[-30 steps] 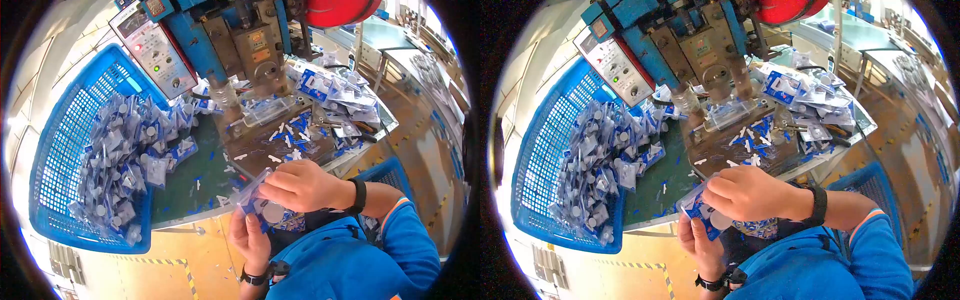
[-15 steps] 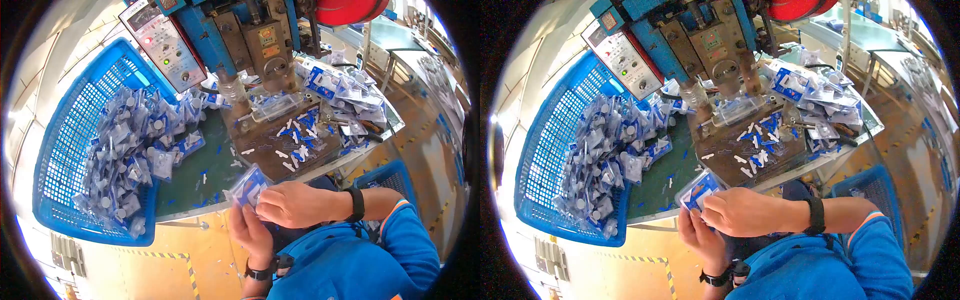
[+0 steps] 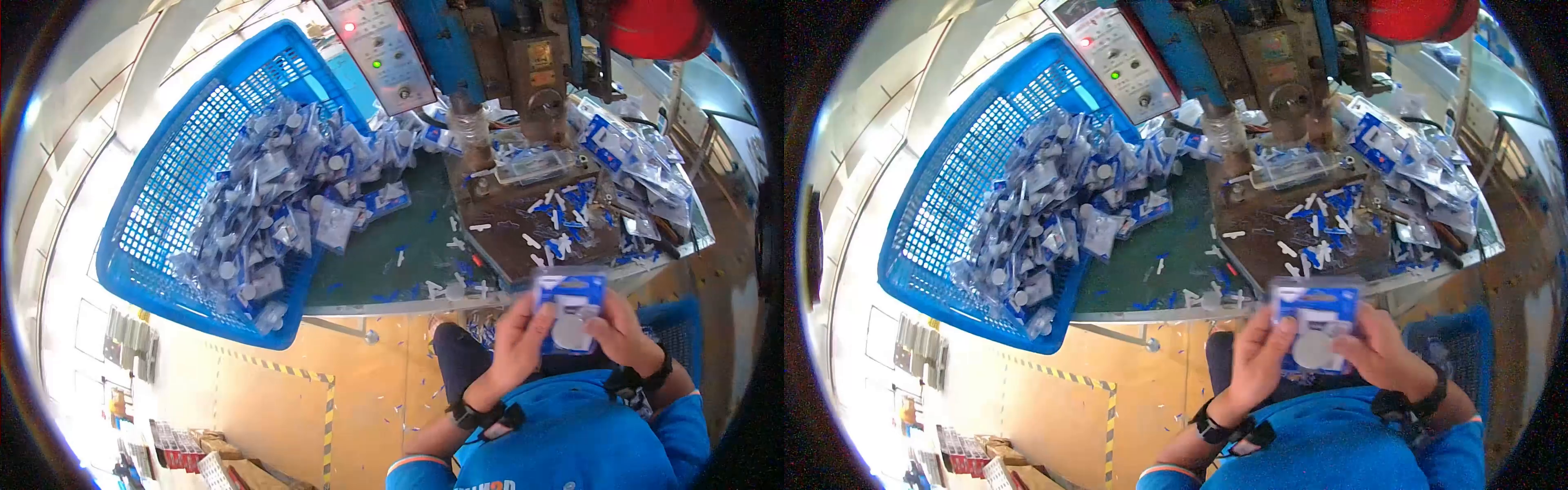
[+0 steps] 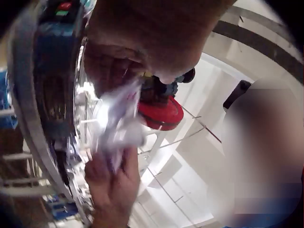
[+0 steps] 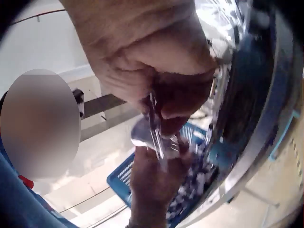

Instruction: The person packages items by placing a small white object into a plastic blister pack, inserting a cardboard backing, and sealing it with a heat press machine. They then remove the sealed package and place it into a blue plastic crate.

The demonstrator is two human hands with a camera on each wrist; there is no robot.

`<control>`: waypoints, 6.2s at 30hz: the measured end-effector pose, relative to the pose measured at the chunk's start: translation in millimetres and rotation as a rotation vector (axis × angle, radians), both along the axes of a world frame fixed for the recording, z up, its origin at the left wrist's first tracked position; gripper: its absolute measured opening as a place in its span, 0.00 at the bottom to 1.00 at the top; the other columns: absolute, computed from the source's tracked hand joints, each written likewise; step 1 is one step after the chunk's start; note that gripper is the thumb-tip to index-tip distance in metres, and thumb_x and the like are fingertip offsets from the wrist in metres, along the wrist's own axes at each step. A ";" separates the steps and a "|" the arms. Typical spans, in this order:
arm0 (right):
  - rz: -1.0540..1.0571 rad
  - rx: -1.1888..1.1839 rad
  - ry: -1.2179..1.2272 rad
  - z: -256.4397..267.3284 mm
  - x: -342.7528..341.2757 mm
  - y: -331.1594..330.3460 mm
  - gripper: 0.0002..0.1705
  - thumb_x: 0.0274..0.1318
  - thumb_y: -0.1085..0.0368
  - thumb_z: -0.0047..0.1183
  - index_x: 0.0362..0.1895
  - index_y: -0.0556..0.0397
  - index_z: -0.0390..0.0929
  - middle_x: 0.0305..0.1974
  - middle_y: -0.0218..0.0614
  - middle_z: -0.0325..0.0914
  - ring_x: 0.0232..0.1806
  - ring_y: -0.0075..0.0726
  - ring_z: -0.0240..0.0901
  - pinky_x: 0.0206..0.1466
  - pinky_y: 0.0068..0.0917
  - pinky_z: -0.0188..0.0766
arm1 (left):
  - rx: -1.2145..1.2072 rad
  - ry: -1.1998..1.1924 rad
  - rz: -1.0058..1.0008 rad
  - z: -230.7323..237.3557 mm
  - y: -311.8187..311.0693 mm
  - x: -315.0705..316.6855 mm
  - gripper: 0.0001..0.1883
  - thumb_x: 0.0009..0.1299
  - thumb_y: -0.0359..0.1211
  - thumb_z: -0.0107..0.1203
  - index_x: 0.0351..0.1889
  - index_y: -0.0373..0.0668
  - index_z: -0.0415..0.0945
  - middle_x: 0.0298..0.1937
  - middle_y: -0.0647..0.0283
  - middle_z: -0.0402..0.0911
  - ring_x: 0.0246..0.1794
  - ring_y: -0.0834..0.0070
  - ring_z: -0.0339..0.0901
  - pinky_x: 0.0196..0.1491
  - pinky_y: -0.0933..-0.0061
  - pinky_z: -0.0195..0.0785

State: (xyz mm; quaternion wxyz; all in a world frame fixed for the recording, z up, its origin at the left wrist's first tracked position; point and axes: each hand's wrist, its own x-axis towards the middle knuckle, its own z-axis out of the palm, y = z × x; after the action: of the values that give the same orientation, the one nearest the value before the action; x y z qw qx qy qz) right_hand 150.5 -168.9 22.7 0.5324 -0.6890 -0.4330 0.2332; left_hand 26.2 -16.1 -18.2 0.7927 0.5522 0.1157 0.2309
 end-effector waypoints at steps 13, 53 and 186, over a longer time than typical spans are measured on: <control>-0.488 -0.971 -0.668 -29.4 71.8 -200.8 0.22 0.46 0.57 0.66 0.44 0.56 0.79 0.36 0.49 0.79 0.43 0.58 0.76 0.48 0.45 0.71 | 1.450 1.226 1.050 -25.4 334.0 -24.1 0.17 0.70 0.34 0.51 0.54 0.35 0.69 0.46 0.45 0.75 0.44 0.49 0.78 0.44 0.55 0.76; -0.161 0.162 -1.115 -1.3 132.8 82.8 0.18 0.48 0.67 0.59 0.46 0.54 0.82 0.54 0.35 0.78 0.63 0.42 0.71 0.64 0.34 0.72 | 1.479 0.085 0.287 47.6 88.5 105.0 0.21 0.57 0.22 0.66 0.50 0.35 0.79 0.64 0.48 0.72 0.68 0.49 0.67 0.65 0.56 0.64; 0.292 0.353 -0.813 32.6 7.4 99.6 0.07 0.59 0.65 0.54 0.33 0.52 0.70 0.31 0.37 0.66 0.33 0.45 0.71 0.31 0.39 0.71 | 0.117 -0.002 0.334 11.5 17.5 -18.9 0.16 0.80 0.36 0.45 0.53 0.33 0.76 0.43 0.67 0.81 0.40 0.83 0.74 0.42 0.82 0.67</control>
State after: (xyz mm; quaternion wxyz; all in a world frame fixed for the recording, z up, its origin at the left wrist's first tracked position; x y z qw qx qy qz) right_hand 157.9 -69.3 55.4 0.3901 -0.5552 -0.7321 -0.0606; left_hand 7.3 1.3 -6.8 0.7099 0.5701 0.1917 0.3664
